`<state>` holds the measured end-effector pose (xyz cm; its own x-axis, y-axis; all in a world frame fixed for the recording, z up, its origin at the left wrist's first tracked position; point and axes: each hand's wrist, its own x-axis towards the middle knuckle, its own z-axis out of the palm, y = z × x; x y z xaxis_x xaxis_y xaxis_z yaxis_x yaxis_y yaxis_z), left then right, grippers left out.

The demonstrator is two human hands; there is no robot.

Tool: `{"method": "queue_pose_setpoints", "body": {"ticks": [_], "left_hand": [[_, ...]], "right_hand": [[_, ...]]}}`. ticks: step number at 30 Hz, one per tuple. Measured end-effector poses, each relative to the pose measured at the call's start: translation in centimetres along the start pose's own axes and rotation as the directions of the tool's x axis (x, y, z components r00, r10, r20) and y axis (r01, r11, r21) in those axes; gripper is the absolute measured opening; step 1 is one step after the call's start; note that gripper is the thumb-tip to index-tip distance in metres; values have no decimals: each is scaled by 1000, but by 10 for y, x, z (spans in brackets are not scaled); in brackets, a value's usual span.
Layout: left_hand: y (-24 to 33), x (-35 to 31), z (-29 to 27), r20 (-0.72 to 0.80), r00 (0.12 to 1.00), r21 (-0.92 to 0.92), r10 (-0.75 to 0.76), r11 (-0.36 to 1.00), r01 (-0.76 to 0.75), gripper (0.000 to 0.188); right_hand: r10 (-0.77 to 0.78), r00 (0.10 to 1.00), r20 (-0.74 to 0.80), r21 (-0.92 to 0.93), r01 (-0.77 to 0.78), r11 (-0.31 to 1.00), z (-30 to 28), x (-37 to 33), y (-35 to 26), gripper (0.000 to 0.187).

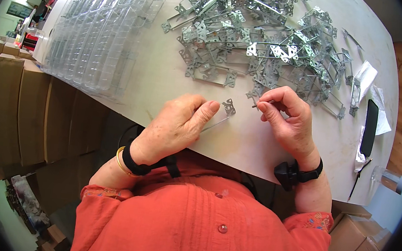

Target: The person assembles small metal hardware components by hand at a white table. They pick up metal brackets and thin rods from a pile, insert the rods into the brackets, and place the assembled units into a clear plastic tray. The process is repeated continuously throughout the clip.

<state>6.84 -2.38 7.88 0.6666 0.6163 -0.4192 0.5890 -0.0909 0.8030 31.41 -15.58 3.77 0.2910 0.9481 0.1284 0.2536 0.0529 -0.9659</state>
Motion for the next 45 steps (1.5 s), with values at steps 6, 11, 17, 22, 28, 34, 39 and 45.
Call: {"method": "queue_pose_setpoints", "body": {"ticks": [6, 11, 17, 22, 28, 34, 39, 45], "left_hand": [[-2, -10, -13, -94, 981, 232, 172, 962, -146, 45], [-4, -19, -23, -226, 941, 301, 253, 937, -180, 31], [-10, -28, -27, -213, 928, 380, 306, 901, -210, 14], [-24, -28, -19, -119, 933, 378, 338, 885, -272, 20], [-37, -20, -13, -52, 909, 342, 413, 863, -372, 16], [-36, -21, -18, -36, 905, 308, 424, 866, -393, 10], [-25, -37, -39, -48, 888, 245, 457, 868, -433, 7], [7, -69, -86, -177, 862, 147, 475, 879, -454, 9]], "right_hand": [[21, 1000, -2, 18, -20, 1000, 0, -2, 2, 8], [19, 1000, -6, 23, -19, 1000, 0, -1, 0, 8], [36, 999, -4, 16, -36, 999, 0, -2, -1, 8], [56, 998, -17, 32, -55, 998, 0, -2, 0, 8], [78, 997, -3, 30, -78, 996, -2, -3, -1, 7], [72, 997, 3, 64, -72, 995, -4, -3, 4, 7], [94, 995, 21, 115, -96, 989, -4, -3, 3, 8], [131, 989, 73, 127, -140, 982, -6, -4, 2, 8]]}}
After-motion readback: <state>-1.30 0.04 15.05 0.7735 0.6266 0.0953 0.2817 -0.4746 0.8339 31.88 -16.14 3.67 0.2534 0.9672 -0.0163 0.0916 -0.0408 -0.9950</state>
